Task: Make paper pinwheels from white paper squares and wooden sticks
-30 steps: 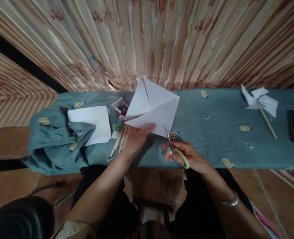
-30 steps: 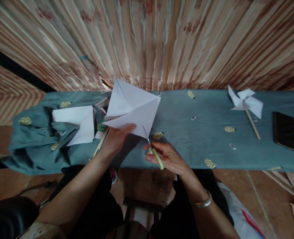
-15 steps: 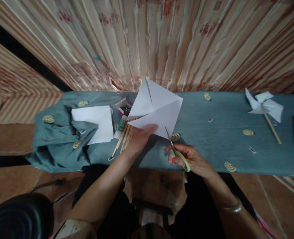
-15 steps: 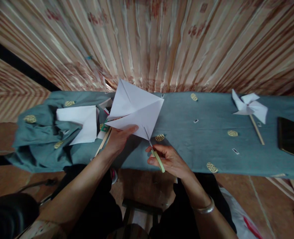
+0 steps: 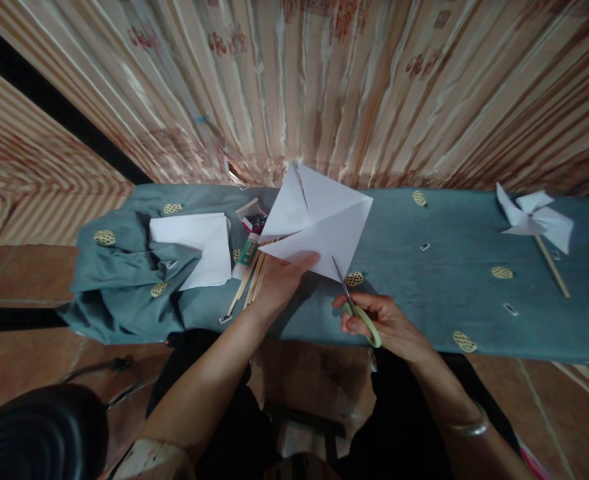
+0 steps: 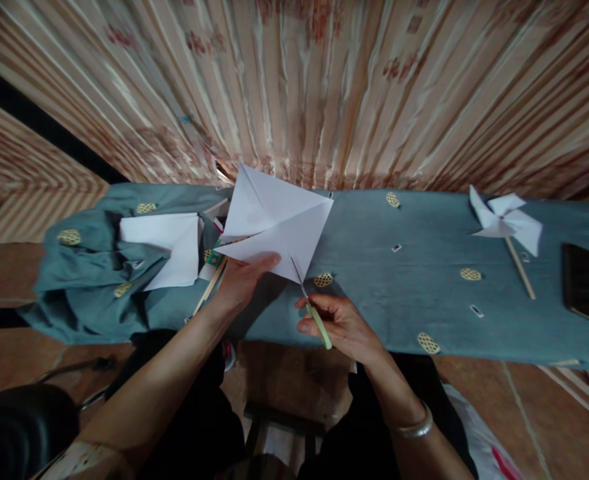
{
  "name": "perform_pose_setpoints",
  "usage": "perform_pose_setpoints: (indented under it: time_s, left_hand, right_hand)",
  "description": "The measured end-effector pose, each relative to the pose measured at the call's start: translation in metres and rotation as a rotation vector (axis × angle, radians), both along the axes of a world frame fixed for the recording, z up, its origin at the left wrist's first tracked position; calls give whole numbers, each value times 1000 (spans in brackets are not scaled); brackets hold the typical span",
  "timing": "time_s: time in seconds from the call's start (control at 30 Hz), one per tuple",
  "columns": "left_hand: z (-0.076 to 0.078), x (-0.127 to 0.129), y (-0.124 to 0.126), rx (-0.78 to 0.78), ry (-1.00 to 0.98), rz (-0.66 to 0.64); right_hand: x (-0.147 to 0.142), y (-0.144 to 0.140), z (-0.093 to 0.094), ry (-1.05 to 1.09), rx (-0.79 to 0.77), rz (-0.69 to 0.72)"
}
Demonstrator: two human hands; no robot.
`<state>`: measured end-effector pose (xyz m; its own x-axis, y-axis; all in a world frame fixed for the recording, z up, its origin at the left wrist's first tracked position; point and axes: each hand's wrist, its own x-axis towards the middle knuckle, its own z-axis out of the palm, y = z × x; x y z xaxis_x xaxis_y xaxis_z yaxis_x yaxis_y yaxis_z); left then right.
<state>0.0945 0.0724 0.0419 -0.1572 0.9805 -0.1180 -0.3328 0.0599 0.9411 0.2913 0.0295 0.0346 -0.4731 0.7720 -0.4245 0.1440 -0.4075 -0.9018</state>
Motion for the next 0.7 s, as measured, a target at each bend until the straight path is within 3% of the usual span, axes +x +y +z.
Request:
perform_pose_setpoints:
  time_s: [0.5, 0.7]
  left_hand:
    - [-1, -1, 0, 8, -3, 19]
    - [2, 3, -2, -23, -58, -21]
  right_hand:
    - [-3, -1, 1, 24, -75, -73]
    - [-3, 0, 0, -7, -4, -65]
